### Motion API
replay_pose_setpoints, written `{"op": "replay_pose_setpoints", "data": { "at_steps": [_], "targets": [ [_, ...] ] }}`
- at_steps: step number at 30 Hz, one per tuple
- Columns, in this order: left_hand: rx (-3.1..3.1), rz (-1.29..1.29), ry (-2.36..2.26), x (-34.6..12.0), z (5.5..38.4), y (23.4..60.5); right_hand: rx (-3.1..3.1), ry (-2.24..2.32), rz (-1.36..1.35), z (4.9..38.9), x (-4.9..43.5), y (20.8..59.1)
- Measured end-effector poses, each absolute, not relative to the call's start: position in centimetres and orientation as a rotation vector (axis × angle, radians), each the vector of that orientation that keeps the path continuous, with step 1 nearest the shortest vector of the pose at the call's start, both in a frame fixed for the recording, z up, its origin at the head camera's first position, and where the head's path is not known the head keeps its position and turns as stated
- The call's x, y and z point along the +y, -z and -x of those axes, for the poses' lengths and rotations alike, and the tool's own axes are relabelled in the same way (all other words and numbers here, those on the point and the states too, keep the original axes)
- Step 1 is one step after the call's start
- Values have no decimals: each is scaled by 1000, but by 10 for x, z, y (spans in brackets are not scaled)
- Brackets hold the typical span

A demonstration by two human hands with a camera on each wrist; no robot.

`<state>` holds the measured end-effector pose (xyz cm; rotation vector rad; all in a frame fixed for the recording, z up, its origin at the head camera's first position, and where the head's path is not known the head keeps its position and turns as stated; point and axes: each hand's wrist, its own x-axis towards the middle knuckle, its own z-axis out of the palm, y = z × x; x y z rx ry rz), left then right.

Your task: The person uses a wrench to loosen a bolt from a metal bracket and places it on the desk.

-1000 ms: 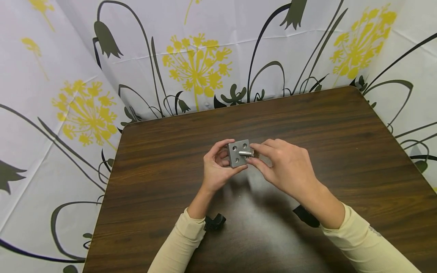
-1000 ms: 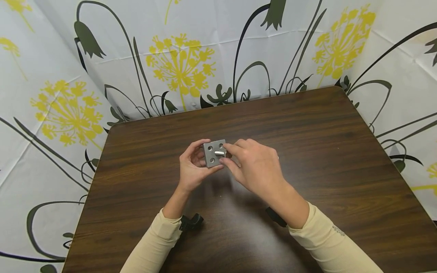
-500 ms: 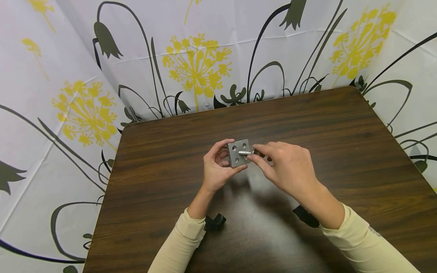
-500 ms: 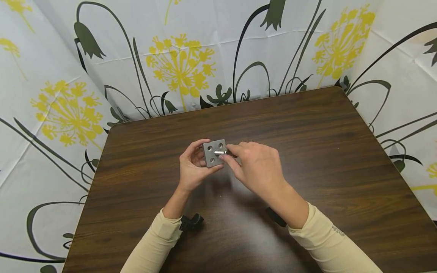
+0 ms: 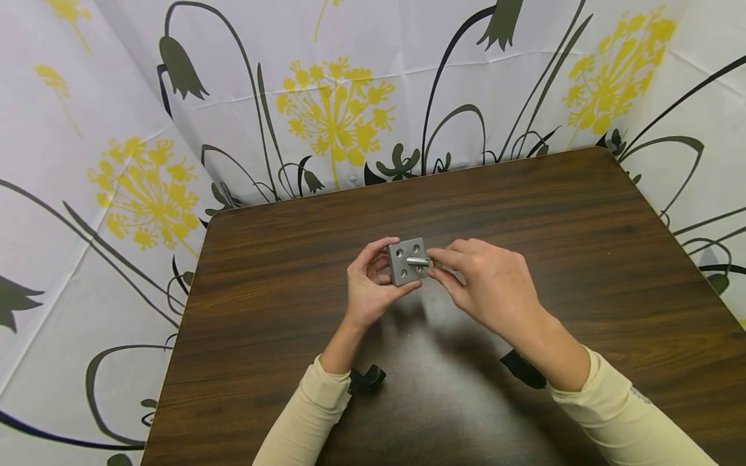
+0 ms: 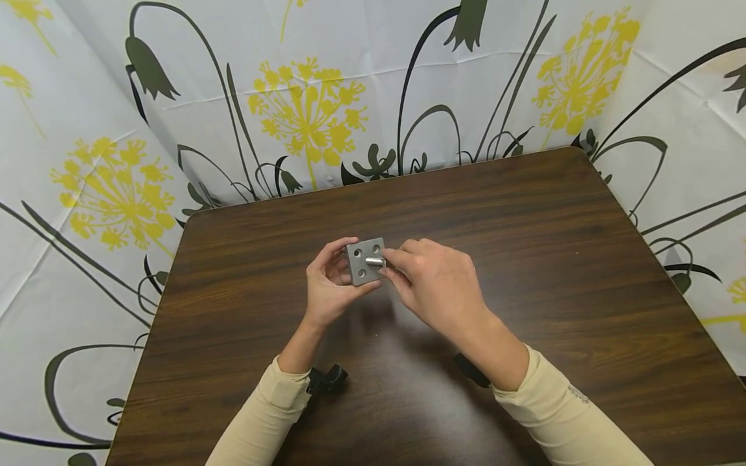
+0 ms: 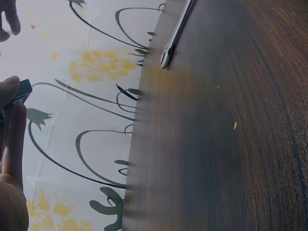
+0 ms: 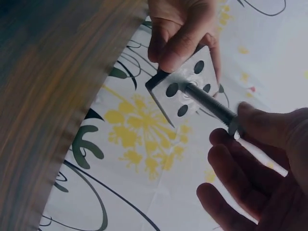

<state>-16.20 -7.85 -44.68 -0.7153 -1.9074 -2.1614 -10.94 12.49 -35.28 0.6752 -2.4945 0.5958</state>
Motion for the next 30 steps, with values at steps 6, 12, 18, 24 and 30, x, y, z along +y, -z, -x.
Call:
{"op": "replay_pose_setpoints", "data": {
  "at_steps": [6,12,18,24,30],
  "targets": [
    [-1900,721,2163,-79,162,447,-2459,-611,-708,110,125,353],
    [-1906,709,2158,-79,162,446,-2500,-604,-639,110,126,353],
    [-1897,717,2164,-78,163,448,-2470,-629,-713,110,127,353],
    [-1907,720,2151,-78,163,447,-2490,-599,-637,110,127,353],
    [-1904,719,2168,-78,163,448,-2479,-624,-716,110,128,353]
  ]
}}
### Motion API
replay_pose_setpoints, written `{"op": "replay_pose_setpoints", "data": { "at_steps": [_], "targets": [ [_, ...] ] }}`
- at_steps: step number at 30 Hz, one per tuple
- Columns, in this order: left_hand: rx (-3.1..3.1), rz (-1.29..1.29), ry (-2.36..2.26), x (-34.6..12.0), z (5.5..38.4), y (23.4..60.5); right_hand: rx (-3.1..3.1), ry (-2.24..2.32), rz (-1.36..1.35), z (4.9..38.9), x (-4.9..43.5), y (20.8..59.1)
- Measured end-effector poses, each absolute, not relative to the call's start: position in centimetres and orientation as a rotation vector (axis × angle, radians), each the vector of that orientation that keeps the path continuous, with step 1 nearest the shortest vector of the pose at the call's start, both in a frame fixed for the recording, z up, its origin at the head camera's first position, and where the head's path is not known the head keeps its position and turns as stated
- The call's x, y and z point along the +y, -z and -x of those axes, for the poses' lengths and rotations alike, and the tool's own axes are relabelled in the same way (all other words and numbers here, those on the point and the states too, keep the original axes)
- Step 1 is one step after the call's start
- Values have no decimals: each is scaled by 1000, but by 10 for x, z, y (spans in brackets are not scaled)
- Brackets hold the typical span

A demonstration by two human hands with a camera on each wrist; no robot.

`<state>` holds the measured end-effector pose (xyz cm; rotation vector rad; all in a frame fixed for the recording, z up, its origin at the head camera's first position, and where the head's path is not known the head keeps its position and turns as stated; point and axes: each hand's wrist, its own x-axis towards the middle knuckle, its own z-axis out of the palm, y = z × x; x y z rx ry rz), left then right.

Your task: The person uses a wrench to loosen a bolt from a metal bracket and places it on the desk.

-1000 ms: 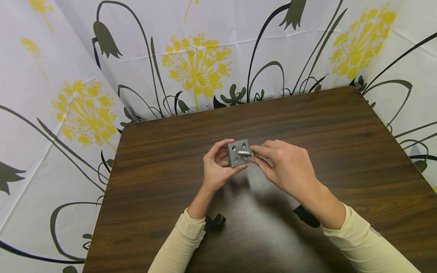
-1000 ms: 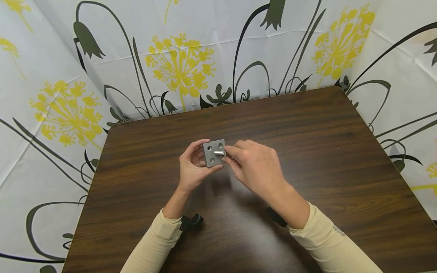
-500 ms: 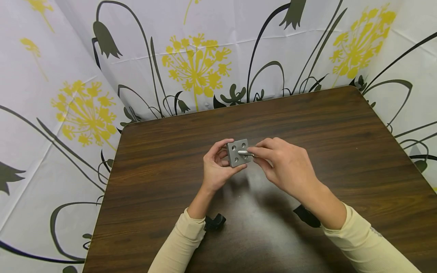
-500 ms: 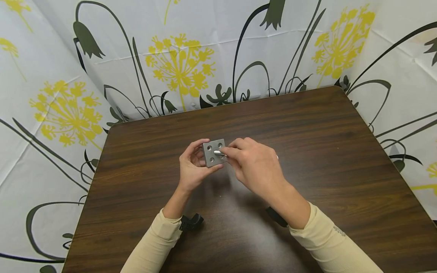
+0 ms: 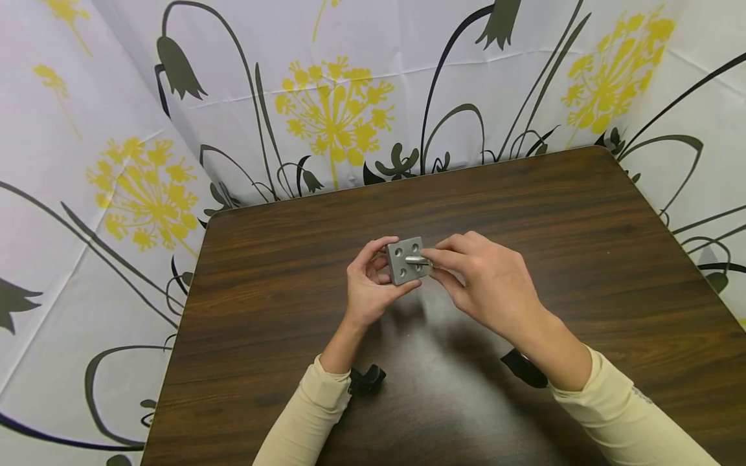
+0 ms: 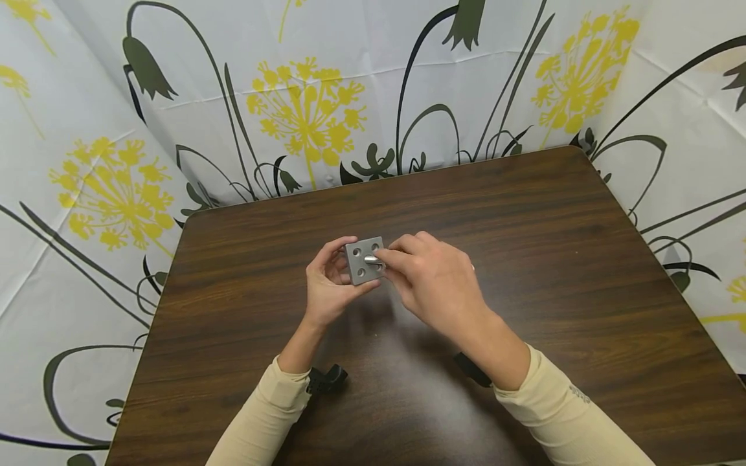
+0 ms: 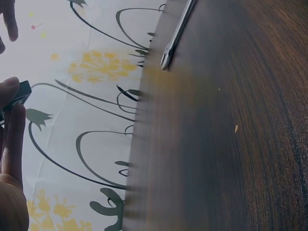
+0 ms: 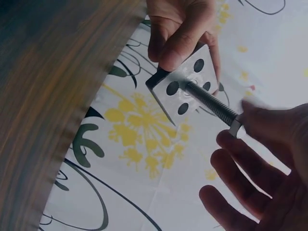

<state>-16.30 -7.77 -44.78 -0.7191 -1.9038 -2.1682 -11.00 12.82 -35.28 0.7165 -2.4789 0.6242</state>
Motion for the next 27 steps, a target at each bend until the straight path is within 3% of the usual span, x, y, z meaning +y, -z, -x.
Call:
{"op": "replay_pose_setpoints", "data": {
  "at_steps": [27],
  "targets": [
    [-1901,721,2150,-78,164,448,-2468,-610,-658,110,129,352]
  ]
}}
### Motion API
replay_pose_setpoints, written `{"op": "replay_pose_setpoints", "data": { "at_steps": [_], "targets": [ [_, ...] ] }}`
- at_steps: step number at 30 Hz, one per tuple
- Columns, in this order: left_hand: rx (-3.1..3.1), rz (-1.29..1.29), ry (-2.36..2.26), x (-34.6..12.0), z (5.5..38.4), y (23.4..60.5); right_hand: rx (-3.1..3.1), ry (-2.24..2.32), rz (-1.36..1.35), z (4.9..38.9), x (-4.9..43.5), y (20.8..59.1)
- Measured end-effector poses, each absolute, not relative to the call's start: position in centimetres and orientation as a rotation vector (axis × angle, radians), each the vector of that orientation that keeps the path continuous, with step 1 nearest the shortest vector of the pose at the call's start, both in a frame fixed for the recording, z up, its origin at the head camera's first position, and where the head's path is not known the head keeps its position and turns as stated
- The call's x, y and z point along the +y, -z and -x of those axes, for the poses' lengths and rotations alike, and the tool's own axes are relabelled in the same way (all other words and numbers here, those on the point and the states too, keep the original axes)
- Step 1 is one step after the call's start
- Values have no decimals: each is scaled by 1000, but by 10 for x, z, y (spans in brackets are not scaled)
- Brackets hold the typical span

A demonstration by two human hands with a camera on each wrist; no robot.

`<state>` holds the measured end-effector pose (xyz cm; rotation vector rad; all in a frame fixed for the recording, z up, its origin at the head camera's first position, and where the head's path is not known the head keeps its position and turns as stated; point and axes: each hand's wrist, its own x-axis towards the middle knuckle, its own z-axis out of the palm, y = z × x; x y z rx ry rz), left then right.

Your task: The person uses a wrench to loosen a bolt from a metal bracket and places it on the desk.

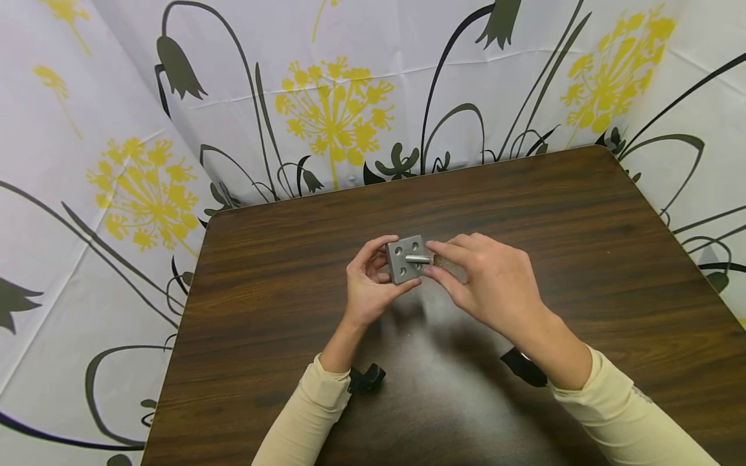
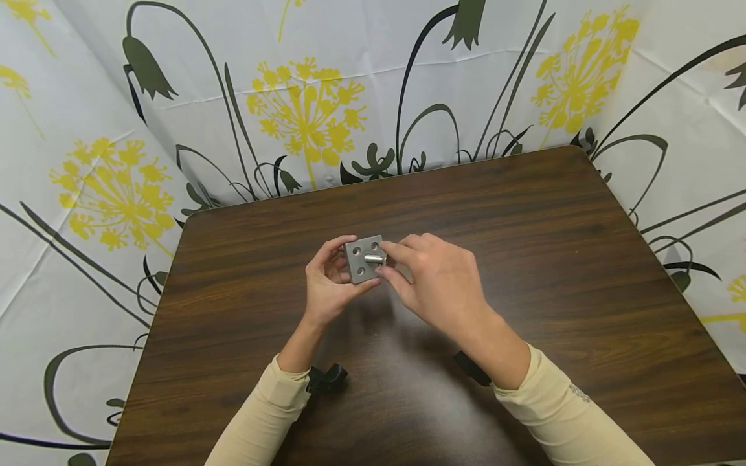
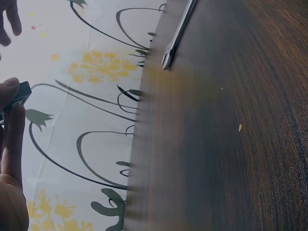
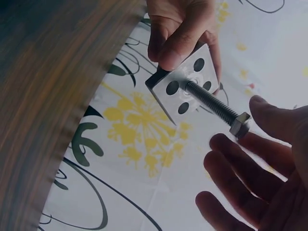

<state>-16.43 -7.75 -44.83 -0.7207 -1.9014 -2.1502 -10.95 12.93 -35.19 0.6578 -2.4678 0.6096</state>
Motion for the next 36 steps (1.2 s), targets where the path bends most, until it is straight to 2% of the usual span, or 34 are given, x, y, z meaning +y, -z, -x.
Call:
{"op": "replay_pose_setpoints", "data": {
  "at_steps": [36],
  "targets": [
    [-1878,747,2130,-79,164,447,-2469,-645,-672,110,129,352]
  ]
}}
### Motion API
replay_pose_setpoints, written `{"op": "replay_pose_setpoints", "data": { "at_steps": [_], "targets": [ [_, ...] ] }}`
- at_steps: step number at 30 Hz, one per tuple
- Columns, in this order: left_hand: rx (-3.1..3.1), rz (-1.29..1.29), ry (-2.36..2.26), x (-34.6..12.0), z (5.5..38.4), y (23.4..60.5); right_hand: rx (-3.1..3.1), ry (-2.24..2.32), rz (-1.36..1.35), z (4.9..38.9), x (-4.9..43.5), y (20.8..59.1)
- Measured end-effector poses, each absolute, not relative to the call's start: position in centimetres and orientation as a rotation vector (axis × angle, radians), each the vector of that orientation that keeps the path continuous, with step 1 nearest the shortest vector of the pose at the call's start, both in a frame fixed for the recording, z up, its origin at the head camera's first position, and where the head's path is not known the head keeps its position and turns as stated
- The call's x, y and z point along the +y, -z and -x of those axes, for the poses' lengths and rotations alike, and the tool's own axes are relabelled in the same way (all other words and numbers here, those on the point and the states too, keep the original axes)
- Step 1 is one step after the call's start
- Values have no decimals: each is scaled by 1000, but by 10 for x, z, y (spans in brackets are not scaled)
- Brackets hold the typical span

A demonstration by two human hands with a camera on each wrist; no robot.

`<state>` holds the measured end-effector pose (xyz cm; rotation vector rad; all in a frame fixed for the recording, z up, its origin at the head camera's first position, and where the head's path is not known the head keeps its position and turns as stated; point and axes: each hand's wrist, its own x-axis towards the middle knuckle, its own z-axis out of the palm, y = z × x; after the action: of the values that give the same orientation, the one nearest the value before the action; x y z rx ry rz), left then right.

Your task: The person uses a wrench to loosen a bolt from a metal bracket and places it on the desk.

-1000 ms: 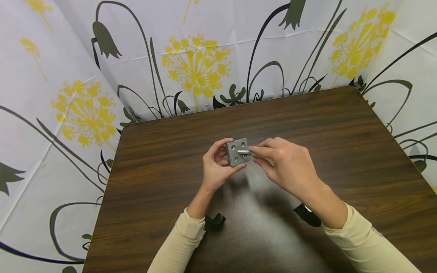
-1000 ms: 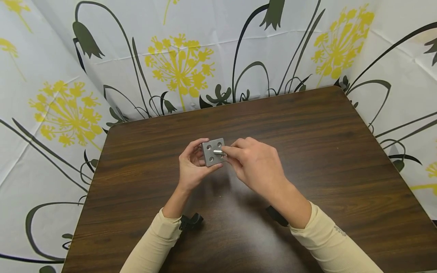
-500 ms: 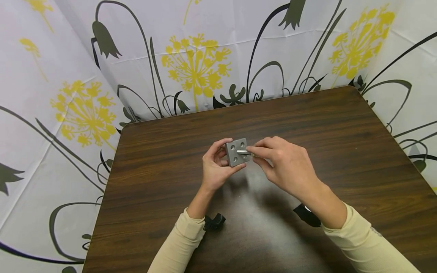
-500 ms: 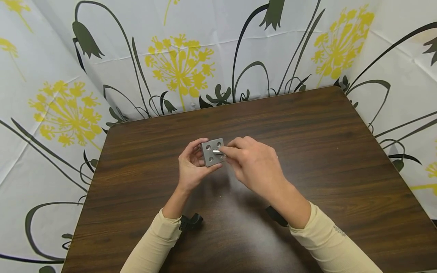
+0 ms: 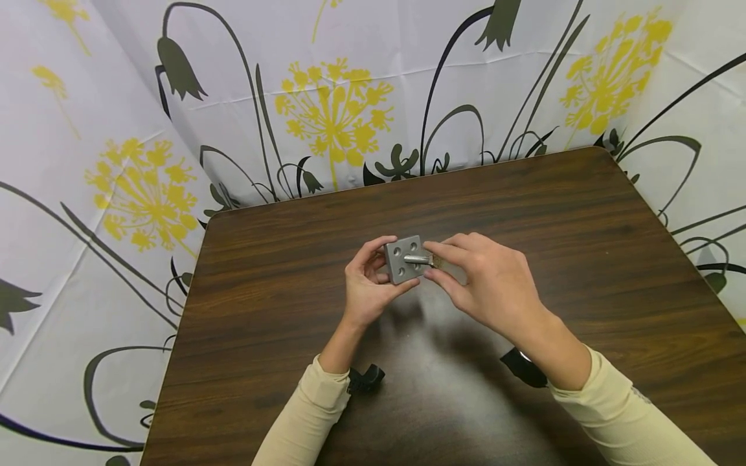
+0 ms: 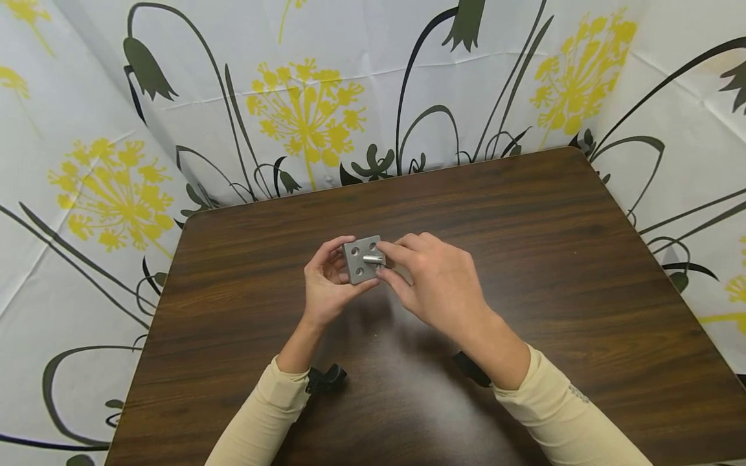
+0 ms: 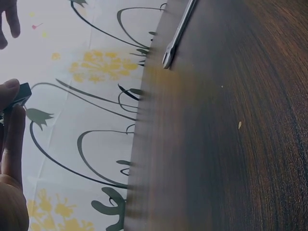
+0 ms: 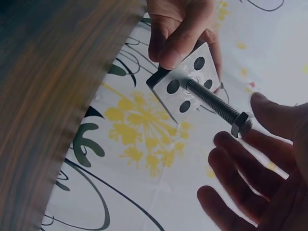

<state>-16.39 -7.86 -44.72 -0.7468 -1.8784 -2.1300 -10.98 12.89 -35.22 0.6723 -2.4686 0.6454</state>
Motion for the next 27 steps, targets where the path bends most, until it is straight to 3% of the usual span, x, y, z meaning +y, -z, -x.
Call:
{"op": "replay_pose_setpoints", "data": {
  "at_steps": [16,22,27],
  "targets": [
    [-1896,749,2116,-78,166,448,-2486,-633,-611,109,128,351],
    [-1891,742,2130,-79,165,448,-2473,-645,-705,110,129,351],
    [-1894,742,2118,-79,165,447,-2496,-637,-612,109,128,352]
  ]
}}
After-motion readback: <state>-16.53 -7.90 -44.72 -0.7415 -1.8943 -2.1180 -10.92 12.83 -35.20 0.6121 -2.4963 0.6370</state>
